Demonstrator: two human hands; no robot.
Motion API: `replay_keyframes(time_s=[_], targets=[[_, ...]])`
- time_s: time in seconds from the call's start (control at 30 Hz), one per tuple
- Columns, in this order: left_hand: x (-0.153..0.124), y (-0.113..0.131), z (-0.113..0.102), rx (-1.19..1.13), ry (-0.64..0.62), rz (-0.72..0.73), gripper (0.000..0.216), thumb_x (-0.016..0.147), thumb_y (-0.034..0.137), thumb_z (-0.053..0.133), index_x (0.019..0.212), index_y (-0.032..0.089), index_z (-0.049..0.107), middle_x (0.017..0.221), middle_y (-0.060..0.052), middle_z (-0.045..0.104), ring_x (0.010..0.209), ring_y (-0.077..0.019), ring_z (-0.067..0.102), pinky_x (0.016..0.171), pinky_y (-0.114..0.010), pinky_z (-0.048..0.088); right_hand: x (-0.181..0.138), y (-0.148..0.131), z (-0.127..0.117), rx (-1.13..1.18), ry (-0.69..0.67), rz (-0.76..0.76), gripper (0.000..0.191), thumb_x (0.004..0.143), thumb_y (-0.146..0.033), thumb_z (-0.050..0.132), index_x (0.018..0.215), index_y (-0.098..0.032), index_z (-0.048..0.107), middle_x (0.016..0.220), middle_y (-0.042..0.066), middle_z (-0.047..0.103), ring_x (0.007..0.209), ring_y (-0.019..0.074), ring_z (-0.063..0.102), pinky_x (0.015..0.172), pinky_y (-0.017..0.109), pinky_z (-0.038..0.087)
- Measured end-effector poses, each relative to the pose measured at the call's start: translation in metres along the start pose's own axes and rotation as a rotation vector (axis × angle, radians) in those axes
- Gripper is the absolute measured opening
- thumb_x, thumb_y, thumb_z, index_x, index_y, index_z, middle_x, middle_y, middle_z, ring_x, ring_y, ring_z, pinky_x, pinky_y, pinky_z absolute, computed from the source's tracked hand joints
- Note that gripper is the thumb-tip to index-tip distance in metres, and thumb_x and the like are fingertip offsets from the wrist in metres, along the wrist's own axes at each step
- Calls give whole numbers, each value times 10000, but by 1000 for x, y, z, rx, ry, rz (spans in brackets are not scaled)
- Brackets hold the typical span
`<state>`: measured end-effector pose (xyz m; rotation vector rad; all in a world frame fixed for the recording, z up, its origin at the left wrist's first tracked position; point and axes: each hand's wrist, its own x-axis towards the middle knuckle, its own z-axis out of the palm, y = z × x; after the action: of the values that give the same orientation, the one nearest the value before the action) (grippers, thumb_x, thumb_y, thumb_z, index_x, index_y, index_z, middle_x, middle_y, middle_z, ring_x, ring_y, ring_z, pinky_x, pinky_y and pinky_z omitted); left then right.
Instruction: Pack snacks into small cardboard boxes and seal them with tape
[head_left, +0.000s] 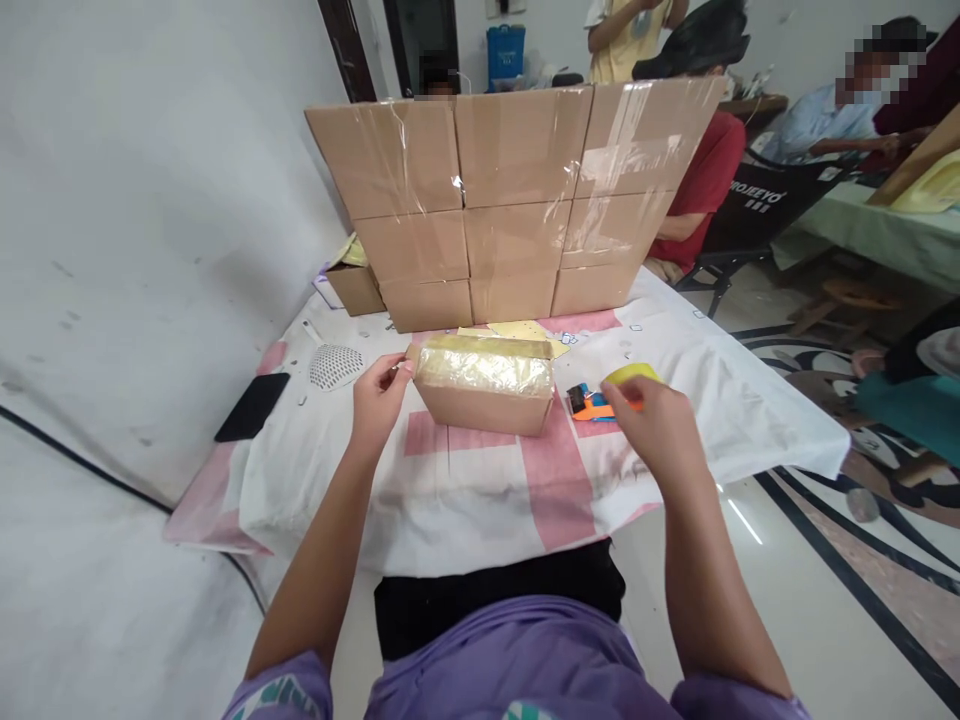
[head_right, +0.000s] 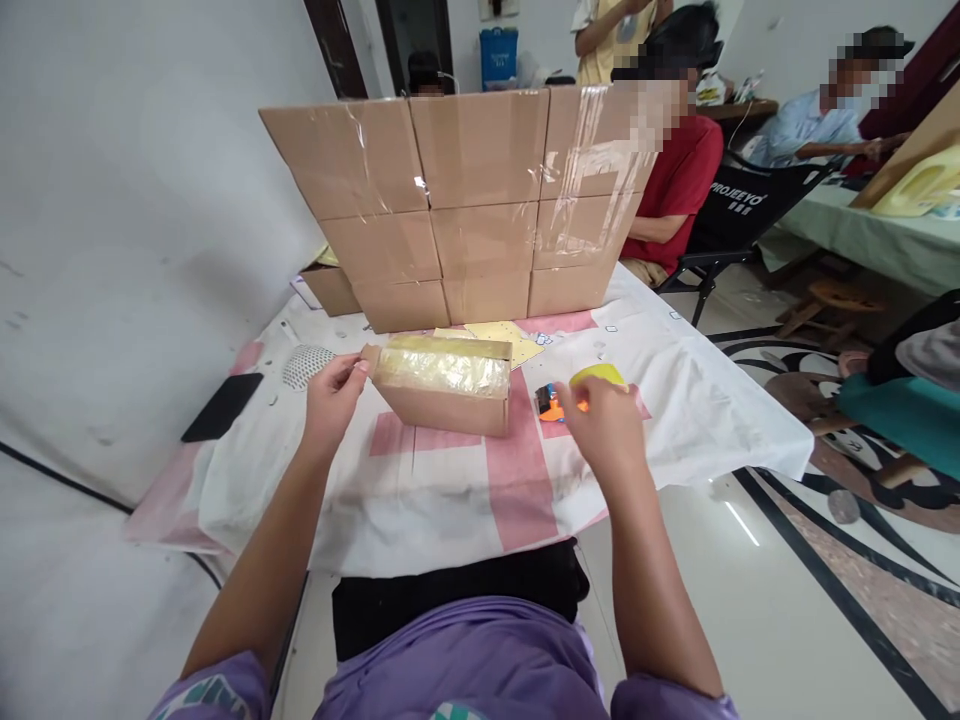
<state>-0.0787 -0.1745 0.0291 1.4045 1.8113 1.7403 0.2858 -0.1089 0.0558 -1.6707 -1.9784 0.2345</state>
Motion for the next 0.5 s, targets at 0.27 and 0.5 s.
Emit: replay_keyframes(time_s=[0.27, 0.5], targets=[[5, -2, 1, -35, 22, -26, 273, 843, 448, 697, 924, 189, 723, 763, -9, 643, 635, -128, 487, 607, -261, 395, 45, -109, 18, -80, -321, -720, 315, 894, -322, 698, 1149, -151, 625, 1117, 146, 674, 1051, 323, 600, 894, 427, 460], [17, -2, -11, -93, -86, -45, 462, 884, 609, 575, 873, 176, 735, 634, -1, 488, 555, -125, 382, 512, -259, 295, 8, -105, 4, -324, -110, -1214, 301, 965, -8, 400, 1105, -148, 627, 977, 103, 672, 820, 226, 615, 682, 338, 441]])
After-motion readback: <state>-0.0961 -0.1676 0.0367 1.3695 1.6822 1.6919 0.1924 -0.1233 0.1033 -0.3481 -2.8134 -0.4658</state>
